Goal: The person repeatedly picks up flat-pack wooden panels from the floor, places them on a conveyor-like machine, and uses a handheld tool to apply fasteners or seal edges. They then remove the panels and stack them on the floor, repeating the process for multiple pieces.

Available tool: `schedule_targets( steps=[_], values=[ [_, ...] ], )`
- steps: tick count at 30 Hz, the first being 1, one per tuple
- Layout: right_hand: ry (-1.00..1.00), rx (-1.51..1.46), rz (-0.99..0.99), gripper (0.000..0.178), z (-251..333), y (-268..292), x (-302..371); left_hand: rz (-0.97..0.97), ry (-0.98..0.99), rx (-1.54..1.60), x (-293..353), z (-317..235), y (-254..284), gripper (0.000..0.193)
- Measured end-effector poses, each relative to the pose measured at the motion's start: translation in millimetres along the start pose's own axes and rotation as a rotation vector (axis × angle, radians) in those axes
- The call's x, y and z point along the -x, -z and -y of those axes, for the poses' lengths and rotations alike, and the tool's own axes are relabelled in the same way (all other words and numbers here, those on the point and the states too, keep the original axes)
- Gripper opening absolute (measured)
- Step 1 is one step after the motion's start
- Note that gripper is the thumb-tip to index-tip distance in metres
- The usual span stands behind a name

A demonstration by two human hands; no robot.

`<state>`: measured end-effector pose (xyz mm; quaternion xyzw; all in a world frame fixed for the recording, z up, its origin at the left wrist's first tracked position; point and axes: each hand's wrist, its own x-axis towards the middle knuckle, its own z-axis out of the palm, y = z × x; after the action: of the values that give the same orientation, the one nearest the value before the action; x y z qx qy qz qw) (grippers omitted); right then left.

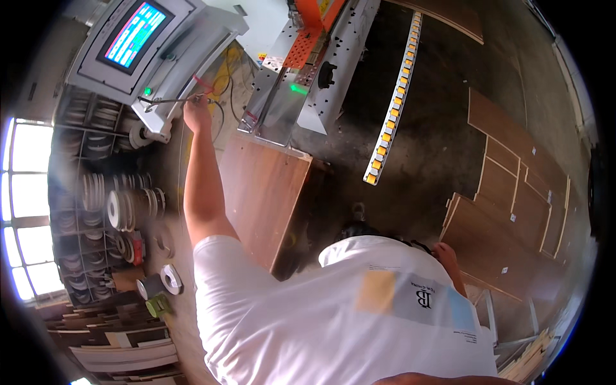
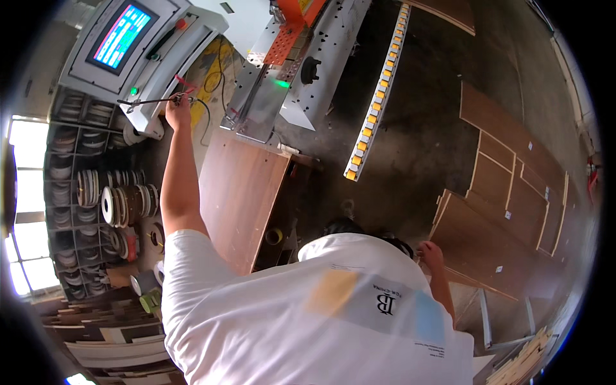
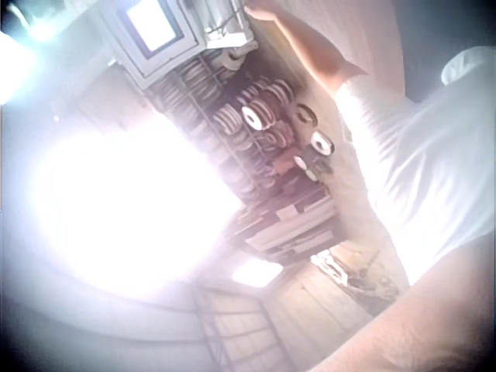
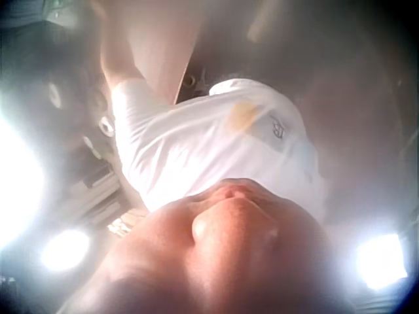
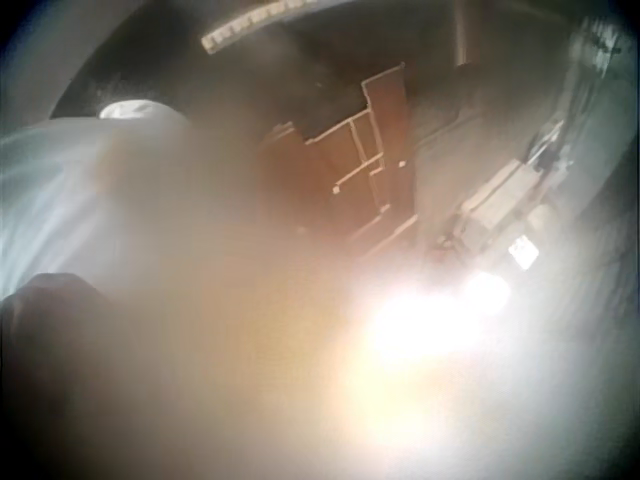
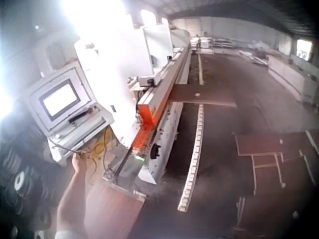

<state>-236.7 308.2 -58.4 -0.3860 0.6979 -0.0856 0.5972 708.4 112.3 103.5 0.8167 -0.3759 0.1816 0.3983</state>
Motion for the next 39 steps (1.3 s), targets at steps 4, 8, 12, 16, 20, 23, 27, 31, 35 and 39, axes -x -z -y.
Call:
schedule_targets(
  steps=[4,8,12,16,20,23,27,31,35,39],
  values=[
    [-0.146,-0.178,-0.233,0.024,-46.0,15.7,38.3,0.248,0.304,0.161,-21.8,7.9,-53.3,0.048],
    [-0.222,-0.24,-0.228,0.026,-111.1,25.8,44.5,0.388,0.069,-0.144,32.6,-11.7,-76.7,0.033],
    [-0.217,-0.149,-0.414,0.033,-114.5,2.6,53.4,-0.037,0.669,0.539,134.4,-172.6,-67.4,0.04],
    [-0.312,-0.287,-0.518,0.036,-156.2,-0.9,18.4,0.447,0.537,0.866,250.6,-300.5,-39.7,0.036],
    [-0.432,-0.304,-0.633,0.046,-188.2,12.6,-14.9,1.28,0.335,0.819,368.5,-406.9,-30.8,0.023],
    [-0.553,-0.404,-0.764,0.056,-216.3,21.1,-40.4,1.909,-0.156,0.617,459.3,-436.4,-30.4,0.02],
    [-0.685,-0.649,-0.779,0.076,-267.3,24.8,-75.3,2.229,-0.466,0.177,543.2,-453.8,-19.9,0.03],
    [-0.958,-0.808,-0.874,0.094,-268.7,26.9,-100.3,2.168,-0.627,-0.036,594.5,-446.8,-0.6,0.03],
    [-0.981,-0.914,-1.083,0.112,-255.0,31.9,-92.7,2.235,-0.726,-0.384,608.9,-442.0,10.8,0.033],
    [-0.768,-1.082,-1.067,0.083,-294.6,0.5,-89.1,2.265,-0.701,-0.351,613.3,-435.3,-4.9,0.032]
  ],
)
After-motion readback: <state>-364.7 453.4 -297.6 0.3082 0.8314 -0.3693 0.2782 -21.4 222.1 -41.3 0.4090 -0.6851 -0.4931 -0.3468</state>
